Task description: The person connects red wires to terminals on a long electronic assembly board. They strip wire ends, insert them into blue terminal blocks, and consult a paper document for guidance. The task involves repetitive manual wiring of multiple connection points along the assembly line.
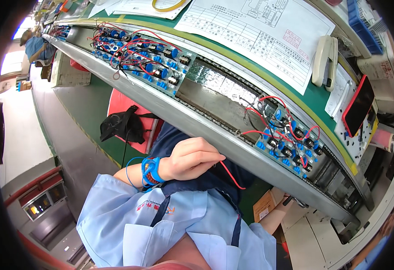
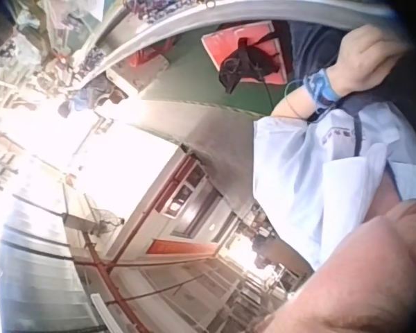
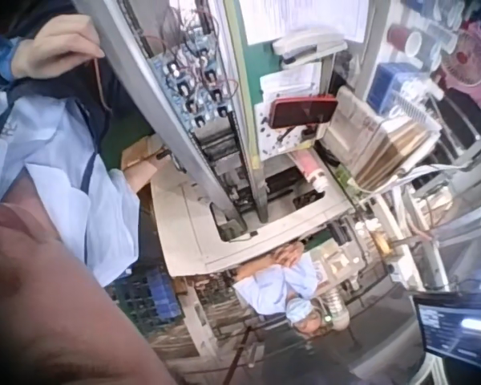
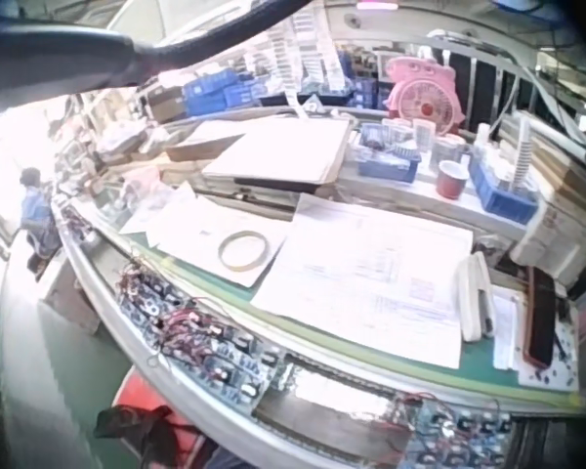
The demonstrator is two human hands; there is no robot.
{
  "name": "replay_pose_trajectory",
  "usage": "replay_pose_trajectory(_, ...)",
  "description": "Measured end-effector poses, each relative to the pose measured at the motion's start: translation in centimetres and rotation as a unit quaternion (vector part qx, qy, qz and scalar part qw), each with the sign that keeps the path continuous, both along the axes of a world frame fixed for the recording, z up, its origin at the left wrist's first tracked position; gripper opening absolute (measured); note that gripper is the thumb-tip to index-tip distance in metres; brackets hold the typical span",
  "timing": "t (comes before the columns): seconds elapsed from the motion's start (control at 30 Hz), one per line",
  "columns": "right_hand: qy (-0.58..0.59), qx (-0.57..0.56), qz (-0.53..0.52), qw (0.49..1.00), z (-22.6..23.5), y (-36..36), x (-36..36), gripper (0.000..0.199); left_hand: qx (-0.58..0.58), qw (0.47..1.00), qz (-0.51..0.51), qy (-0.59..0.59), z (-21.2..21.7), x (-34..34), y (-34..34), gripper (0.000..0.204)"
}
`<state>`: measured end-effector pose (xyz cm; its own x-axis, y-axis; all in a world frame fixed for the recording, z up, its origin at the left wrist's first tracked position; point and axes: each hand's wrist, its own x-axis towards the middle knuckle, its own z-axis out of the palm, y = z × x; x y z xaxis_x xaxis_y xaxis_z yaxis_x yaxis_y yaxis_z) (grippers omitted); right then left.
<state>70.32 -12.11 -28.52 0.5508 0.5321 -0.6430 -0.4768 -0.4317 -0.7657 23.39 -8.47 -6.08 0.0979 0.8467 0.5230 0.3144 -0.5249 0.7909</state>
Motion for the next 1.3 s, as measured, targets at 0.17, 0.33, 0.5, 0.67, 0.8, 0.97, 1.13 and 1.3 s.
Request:
replay_pose_trajectory(0.17, -0.016, -0.005, 0.004, 1.0, 0.3, 0.1, 0.0, 0.012, 0.006, 0.999, 0.039, -0.004, 0.0, -1.2, -0.3, 0.026)
replay_pose_trajectory(0.33, -0.053, -0.018, -0.01, 0.998, 1.0, -0.7, 0.7, 0.012, 0.008, 0.998, 0.063, -0.011, -0.5, -2.3, -0.8, 0.025)
replay_pose_trajectory(0.5, -0.202, -0.055, -0.075, 0.975, 3.3, -3.7, 5.7, 0.012, 0.012, 0.996, 0.079, -0.033, -0.4, -3.2, -1.2, 0.025)
replay_pose_trajectory(0.67, -0.511, 0.035, -0.205, 0.834, 12.8, -4.2, 11.0, 0.012, -0.007, 0.998, 0.057, -0.034, -0.7, -4.4, -1.8, 0.026)
replay_pose_trajectory(0.8, -0.571, 0.269, -0.096, 0.77, 25.6, 2.1, -3.9, 0.013, 0.002, 0.997, 0.052, -0.051, -0.9, -4.8, -1.9, 0.026)
replay_pose_trajectory(0.97, -0.622, 0.317, 0.268, 0.664, 29.3, 4.3, -17.5, 0.015, 0.008, 0.999, 0.021, -0.037, -0.3, -5.1, -1.6, 0.028)
replay_pose_trajectory(1.13, -0.415, 0.318, 0.665, 0.534, 29.6, 6.1, -27.8, 0.025, 0.004, 0.998, 0.069, 0.0, -0.7, -5.8, -3.2, 0.03)
replay_pose_trajectory(1.3, -0.303, 0.336, 0.733, 0.508, 28.2, 5.2, -30.0, 0.023, -0.019, 0.999, 0.04, 0.013, -0.4, -5.1, -3.9, 0.032)
